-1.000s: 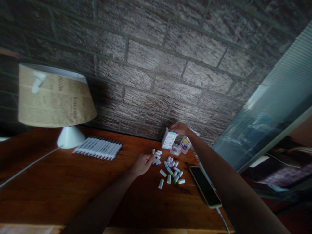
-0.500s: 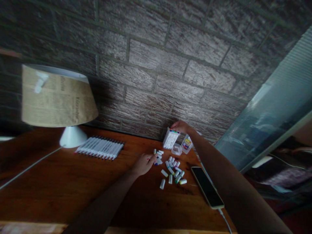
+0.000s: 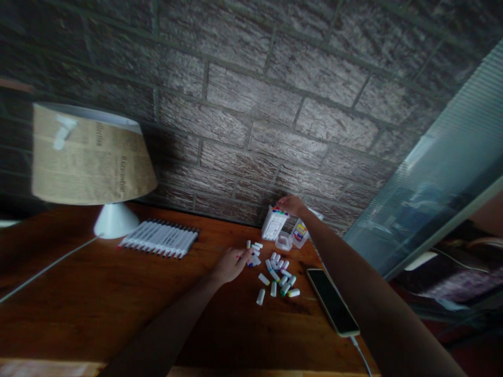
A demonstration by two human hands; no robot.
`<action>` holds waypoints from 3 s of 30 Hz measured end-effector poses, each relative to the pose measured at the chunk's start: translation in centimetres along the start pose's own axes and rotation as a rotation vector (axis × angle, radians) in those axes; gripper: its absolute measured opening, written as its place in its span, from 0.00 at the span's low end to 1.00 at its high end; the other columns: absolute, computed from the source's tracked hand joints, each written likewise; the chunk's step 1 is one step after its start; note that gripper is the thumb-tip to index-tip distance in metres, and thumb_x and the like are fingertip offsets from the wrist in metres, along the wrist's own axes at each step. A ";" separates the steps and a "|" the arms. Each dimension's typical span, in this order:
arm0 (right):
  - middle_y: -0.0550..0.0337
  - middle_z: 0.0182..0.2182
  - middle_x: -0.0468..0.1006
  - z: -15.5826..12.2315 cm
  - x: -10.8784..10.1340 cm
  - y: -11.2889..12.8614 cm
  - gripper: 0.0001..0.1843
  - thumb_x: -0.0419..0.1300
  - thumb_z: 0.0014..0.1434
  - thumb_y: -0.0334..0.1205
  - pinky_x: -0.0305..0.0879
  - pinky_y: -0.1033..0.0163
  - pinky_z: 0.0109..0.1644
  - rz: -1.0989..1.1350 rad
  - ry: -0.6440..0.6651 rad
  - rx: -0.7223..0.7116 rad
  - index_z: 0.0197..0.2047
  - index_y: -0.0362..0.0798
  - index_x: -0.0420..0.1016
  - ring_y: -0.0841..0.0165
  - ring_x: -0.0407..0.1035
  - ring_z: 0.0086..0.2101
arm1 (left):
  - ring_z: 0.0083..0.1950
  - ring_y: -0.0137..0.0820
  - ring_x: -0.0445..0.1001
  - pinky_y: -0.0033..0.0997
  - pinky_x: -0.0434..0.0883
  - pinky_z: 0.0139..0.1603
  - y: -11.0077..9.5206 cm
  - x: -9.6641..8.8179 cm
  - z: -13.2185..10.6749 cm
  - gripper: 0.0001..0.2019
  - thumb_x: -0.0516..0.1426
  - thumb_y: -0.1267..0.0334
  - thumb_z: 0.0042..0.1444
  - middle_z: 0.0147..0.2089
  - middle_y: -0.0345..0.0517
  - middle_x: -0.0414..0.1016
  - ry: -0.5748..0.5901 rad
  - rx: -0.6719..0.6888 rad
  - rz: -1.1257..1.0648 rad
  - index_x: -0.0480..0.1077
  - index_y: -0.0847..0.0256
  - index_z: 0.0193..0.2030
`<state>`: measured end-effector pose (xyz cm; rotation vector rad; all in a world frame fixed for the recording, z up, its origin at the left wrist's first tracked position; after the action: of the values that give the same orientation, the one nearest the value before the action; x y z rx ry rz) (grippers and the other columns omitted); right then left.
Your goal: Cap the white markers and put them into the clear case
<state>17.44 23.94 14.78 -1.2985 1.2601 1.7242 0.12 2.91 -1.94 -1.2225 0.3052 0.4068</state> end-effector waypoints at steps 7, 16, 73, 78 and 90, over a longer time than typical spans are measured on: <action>0.60 0.35 0.87 -0.5 -0.6 -0.5 0.11 0.64 0.60 0.32 0.72 0.73 0.39 0.059 0.027 -0.015 0.43 0.46 0.86 0.70 0.80 0.36 | 0.33 0.34 0.77 0.29 0.67 0.36 0.1 0.0 0.1 0.35 0.41 0.36 0.69 0.24 0.45 0.75 0.011 0.017 0.009 0.75 0.59 0.28; 0.59 0.39 0.87 -0.2 -0.1 -1.1 0.16 0.66 0.59 0.32 0.73 0.71 0.39 0.093 0.039 -0.042 0.51 0.46 0.83 0.69 0.81 0.37 | 0.31 0.33 0.75 0.28 0.66 0.34 0.5 0.3 0.3 0.37 0.39 0.34 0.68 0.23 0.44 0.73 0.009 0.015 0.012 0.75 0.59 0.28; 0.56 0.40 0.88 0.3 0.2 -2.0 0.08 0.64 0.64 0.35 0.71 0.72 0.38 0.083 0.110 -0.124 0.44 0.45 0.85 0.68 0.81 0.39 | 0.33 0.34 0.77 0.29 0.67 0.36 0.1 0.1 0.1 0.37 0.40 0.35 0.69 0.25 0.46 0.76 0.004 0.033 0.042 0.75 0.60 0.28; 0.55 0.42 0.88 0.1 0.2 -1.8 0.10 0.64 0.64 0.35 0.72 0.71 0.38 0.094 0.119 -0.125 0.46 0.44 0.85 0.68 0.81 0.39 | 0.34 0.34 0.77 0.29 0.67 0.36 0.2 0.1 0.2 0.38 0.39 0.34 0.68 0.25 0.46 0.76 0.012 0.037 0.036 0.76 0.60 0.29; 0.53 0.41 0.87 0.6 0.3 -1.5 0.12 0.65 0.63 0.39 0.72 0.71 0.37 0.122 0.136 -0.130 0.47 0.44 0.85 0.69 0.79 0.36 | 0.31 0.34 0.75 0.29 0.66 0.35 0.0 0.1 0.1 0.37 0.38 0.34 0.68 0.22 0.44 0.73 0.016 0.019 0.033 0.75 0.59 0.28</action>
<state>18.46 24.99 14.02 -1.4618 1.3471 1.8563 0.16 3.06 -1.96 -1.2042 0.3420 0.4221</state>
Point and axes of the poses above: each hand's wrist, its own z-axis towards the middle knuckle, its own x-axis out of the palm, y = z × x, the point moved 1 cm from there along z, towards the middle knuckle
